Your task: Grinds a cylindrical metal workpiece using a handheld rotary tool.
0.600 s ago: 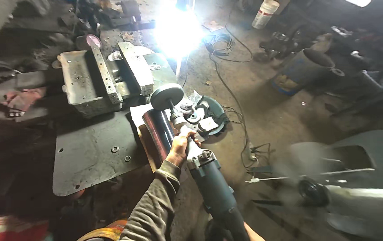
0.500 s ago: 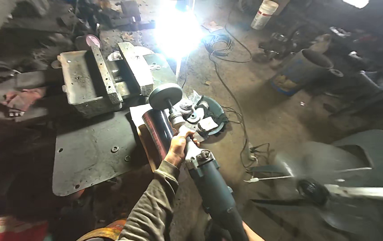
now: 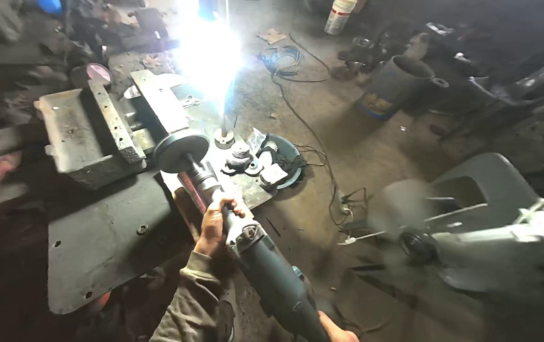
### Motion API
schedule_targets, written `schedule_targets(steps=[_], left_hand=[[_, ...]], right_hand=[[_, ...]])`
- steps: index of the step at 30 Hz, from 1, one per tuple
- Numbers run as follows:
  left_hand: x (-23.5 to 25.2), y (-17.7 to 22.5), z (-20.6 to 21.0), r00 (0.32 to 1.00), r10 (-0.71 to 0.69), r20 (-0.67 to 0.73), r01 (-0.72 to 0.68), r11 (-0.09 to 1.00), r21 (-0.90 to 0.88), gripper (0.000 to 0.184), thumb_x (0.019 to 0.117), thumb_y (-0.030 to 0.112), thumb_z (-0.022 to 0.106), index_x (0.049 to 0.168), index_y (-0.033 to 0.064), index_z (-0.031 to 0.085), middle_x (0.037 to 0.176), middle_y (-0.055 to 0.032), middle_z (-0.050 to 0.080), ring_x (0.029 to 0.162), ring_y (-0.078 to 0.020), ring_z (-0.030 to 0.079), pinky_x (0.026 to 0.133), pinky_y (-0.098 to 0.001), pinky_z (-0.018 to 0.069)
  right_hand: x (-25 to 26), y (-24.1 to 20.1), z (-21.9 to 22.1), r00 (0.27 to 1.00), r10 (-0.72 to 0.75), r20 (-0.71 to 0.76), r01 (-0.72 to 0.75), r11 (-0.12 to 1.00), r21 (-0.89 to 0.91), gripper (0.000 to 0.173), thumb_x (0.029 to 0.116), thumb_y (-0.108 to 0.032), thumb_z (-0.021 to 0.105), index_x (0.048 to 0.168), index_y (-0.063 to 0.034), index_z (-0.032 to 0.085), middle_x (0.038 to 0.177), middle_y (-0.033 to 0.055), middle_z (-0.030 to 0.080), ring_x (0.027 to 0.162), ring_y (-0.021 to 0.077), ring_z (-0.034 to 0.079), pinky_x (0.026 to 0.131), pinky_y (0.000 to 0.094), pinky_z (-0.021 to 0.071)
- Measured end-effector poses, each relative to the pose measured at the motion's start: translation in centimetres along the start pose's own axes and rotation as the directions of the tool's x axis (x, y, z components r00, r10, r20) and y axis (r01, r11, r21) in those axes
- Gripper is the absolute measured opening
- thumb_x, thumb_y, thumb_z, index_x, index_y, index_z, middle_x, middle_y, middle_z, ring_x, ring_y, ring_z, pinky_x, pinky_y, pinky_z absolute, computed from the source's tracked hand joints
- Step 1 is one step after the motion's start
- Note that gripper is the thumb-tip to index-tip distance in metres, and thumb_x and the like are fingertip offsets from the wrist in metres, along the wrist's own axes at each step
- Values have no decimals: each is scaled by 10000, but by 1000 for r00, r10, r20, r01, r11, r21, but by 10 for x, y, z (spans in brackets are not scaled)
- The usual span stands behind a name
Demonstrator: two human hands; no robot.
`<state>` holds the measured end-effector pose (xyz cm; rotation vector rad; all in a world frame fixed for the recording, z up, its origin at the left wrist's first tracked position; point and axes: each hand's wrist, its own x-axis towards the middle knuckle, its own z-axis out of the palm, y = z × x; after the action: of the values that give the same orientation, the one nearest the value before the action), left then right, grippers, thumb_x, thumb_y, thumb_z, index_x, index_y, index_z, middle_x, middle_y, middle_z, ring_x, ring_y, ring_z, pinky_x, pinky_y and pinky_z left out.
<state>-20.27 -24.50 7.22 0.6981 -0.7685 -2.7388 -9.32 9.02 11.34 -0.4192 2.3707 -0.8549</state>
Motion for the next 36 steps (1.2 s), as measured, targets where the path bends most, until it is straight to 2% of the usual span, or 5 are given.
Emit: schedule_targets(steps=[13, 18, 24, 31, 36], left_hand=[[-4, 0, -6, 998, 52, 26, -52, 999, -5, 300, 1022, 147, 366, 780, 99, 536, 616, -13, 533, 553, -149, 596, 610, -332, 588], [10, -12, 7, 999, 10, 42, -14, 995, 103, 334, 1058, 172, 336, 803, 102, 540, 632, -20, 546, 565, -157, 591, 610, -333, 575], [33, -30, 20, 994, -79, -72, 88, 986, 139, 190, 1030, 131, 479, 863, 67, 544, 658, -56, 566, 555, -189, 604, 577, -365, 587], [33, -27, 19, 994, -57, -90, 69, 988, 140, 149, 1010, 128, 524, 877, 68, 555, 668, -58, 568, 559, -191, 603, 581, -366, 585], [14, -9, 10, 998, -25, -56, 30, 995, 94, 210, 1034, 154, 456, 856, 88, 545, 662, -46, 553, 561, -178, 589, 585, -354, 571]], right_hand=[[1, -1, 1, 999, -2, 49, 3, 1000, -24, 486, 910, -399, 746, 1231, -46, 653, 898, 144, 748, 857, 320, 747, 772, 587, 590], [3, 4, -2, 999, 27, 41, -28, 1000, 10, 562, 899, -388, 766, 1286, -3, 633, 975, 170, 755, 932, 317, 748, 851, 575, 586], [8, 21, -2, 1000, 27, 14, -29, 991, 133, 574, 873, -361, 809, 1295, -9, 646, 1090, 124, 756, 1048, 208, 729, 979, 466, 575], [12, 25, -4, 1000, 1, -1, -1, 987, 162, 561, 856, -350, 830, 1263, -4, 661, 1077, 111, 756, 1031, 175, 727, 976, 435, 579], [8, 10, -8, 999, -21, 34, 18, 997, 76, 553, 879, -360, 803, 1279, -9, 653, 1076, 127, 755, 1031, 213, 731, 964, 471, 577]])
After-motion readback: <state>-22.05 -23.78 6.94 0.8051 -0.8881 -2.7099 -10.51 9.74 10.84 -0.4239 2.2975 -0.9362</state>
